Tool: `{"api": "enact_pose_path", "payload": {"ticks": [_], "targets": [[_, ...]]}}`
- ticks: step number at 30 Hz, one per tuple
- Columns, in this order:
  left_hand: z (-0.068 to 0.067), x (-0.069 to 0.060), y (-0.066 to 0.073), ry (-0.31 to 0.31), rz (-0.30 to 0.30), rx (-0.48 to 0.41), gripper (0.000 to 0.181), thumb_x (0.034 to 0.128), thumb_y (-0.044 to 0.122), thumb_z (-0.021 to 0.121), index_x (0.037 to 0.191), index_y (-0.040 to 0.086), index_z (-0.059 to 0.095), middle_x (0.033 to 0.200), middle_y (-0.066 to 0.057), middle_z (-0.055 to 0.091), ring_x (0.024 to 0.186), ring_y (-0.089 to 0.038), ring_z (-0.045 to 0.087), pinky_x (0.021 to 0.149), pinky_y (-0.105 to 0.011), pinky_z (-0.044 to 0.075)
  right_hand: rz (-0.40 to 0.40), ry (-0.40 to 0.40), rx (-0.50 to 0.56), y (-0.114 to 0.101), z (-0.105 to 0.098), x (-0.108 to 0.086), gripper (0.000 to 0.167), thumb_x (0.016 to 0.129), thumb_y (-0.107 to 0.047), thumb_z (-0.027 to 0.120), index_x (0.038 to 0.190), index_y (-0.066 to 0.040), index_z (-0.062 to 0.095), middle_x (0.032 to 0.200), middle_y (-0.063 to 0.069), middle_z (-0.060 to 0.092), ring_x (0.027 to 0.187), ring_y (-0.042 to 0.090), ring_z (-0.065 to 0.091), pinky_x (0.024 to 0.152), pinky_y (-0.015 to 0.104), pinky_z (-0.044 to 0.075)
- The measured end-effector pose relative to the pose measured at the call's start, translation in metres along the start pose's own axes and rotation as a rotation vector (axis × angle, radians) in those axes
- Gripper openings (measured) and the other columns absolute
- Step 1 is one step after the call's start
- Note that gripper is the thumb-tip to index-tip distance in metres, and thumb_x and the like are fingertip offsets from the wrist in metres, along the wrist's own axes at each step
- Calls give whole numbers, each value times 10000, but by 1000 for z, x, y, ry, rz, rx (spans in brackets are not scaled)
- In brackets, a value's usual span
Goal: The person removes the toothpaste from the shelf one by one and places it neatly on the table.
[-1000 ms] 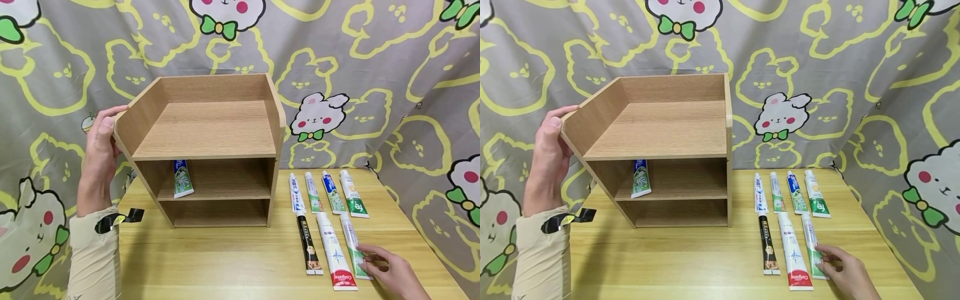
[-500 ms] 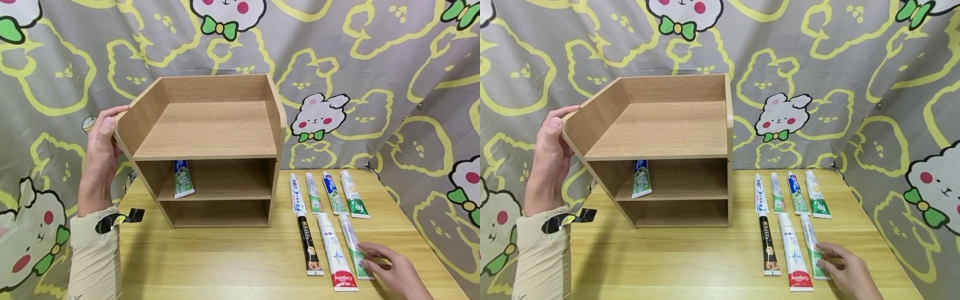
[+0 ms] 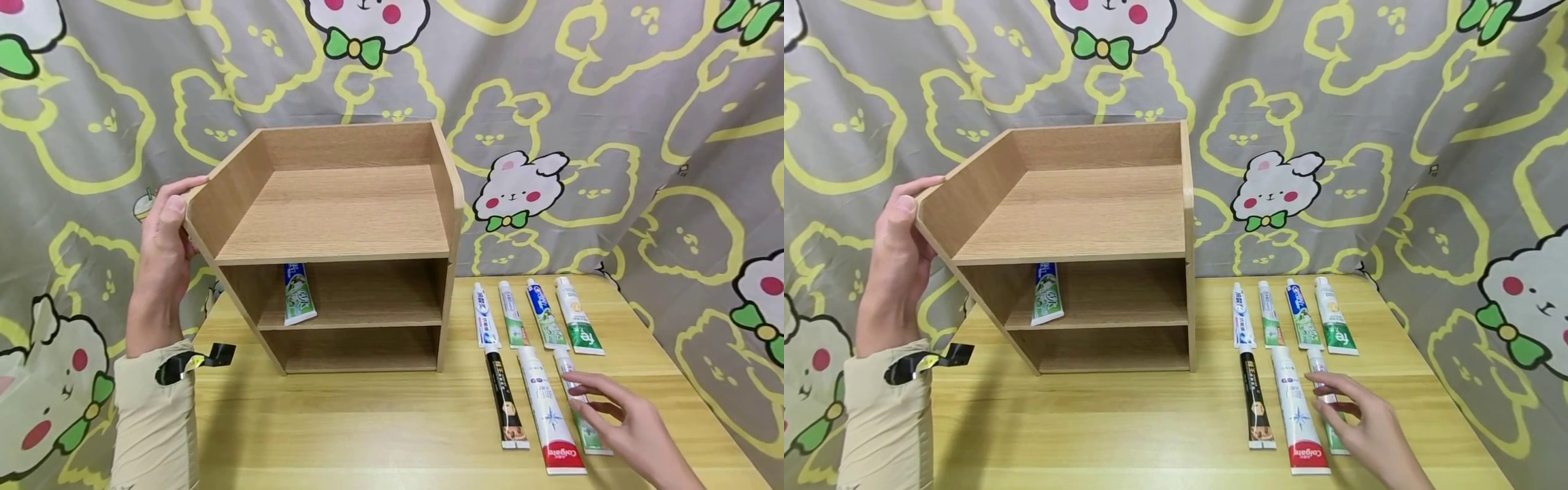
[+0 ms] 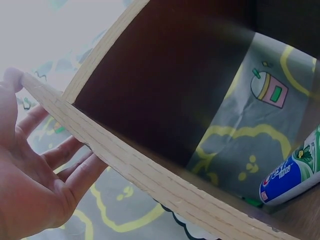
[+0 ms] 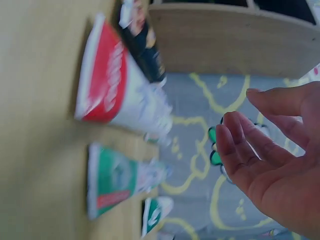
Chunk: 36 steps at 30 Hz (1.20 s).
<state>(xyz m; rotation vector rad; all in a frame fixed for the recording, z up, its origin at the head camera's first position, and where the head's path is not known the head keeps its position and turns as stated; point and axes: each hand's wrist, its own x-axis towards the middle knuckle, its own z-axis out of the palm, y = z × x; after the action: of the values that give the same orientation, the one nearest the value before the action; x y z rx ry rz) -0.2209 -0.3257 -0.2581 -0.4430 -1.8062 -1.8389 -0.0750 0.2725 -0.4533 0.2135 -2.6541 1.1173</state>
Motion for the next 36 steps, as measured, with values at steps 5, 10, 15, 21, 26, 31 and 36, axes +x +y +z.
{"api": "enact_pose_path", "payload": {"ticks": [5, 10, 15, 21, 26, 31, 36], "targets": [[-1, 0, 0, -3, 9, 7, 434, 999, 288, 485, 1357, 96, 637, 1173, -158, 539, 891, -267, 527, 514, -236, 382, -109, 33, 66, -20, 5, 7, 430, 873, 46, 768, 1255, -145, 714, 1120, -64, 723, 920, 8, 674, 762, 130, 526], [-1, 0, 0, -3, 14, 13, 437, 997, 290, 485, 1359, 97, 636, 1181, -157, 539, 899, -268, 531, 517, -232, 398, -169, 27, 122, -36, 13, 16, 431, 890, 46, 751, 1268, -156, 705, 1144, -86, 704, 918, 48, 679, 782, 136, 526], [-1, -1, 0, 5, 14, 21, 437, 994, 294, 488, 1356, 101, 638, 1194, -154, 532, 911, -269, 521, 521, -236, 381, -229, 5, 195, -53, 24, 25, 456, 890, 68, 739, 1291, -145, 692, 1181, -27, 703, 954, 98, 693, 813, 164, 537], [0, -1, 0, 3, 17, 28, 439, 997, 298, 483, 1360, 102, 635, 1206, -153, 531, 929, -271, 530, 542, -241, 411, -272, 1, 192, -72, 39, 35, 451, 895, 33, 751, 1294, -171, 693, 1246, -7, 690, 1007, 82, 667, 823, 221, 558], [0, -1, 0, 5, 16, 31, 441, 994, 303, 488, 1361, 107, 635, 1205, -154, 531, 929, -271, 530, 553, -248, 416, -355, -36, 192, -85, 52, 45, 456, 894, 16, 760, 1301, -175, 678, 1282, -29, 675, 1068, 124, 665, 861, 251, 557], [0, -1, 0, 1, 20, 25, 440, 995, 300, 486, 1359, 103, 636, 1196, -157, 532, 915, -271, 534, 540, -242, 415, -430, -43, 227, -99, 64, 56, 452, 892, 28, 754, 1298, -156, 675, 1306, -12, 666, 1133, 141, 648, 879, 261, 550], [-1, -1, -1, 3, 20, 32, 439, 1000, 306, 483, 1361, 108, 635, 1198, -149, 535, 920, -267, 533, 539, -240, 406, -462, -69, 236, -111, 78, 69, 461, 900, 9, 749, 1324, -150, 661, 1322, -10, 654, 1113, 164, 651, 875, 361, 572]]}}
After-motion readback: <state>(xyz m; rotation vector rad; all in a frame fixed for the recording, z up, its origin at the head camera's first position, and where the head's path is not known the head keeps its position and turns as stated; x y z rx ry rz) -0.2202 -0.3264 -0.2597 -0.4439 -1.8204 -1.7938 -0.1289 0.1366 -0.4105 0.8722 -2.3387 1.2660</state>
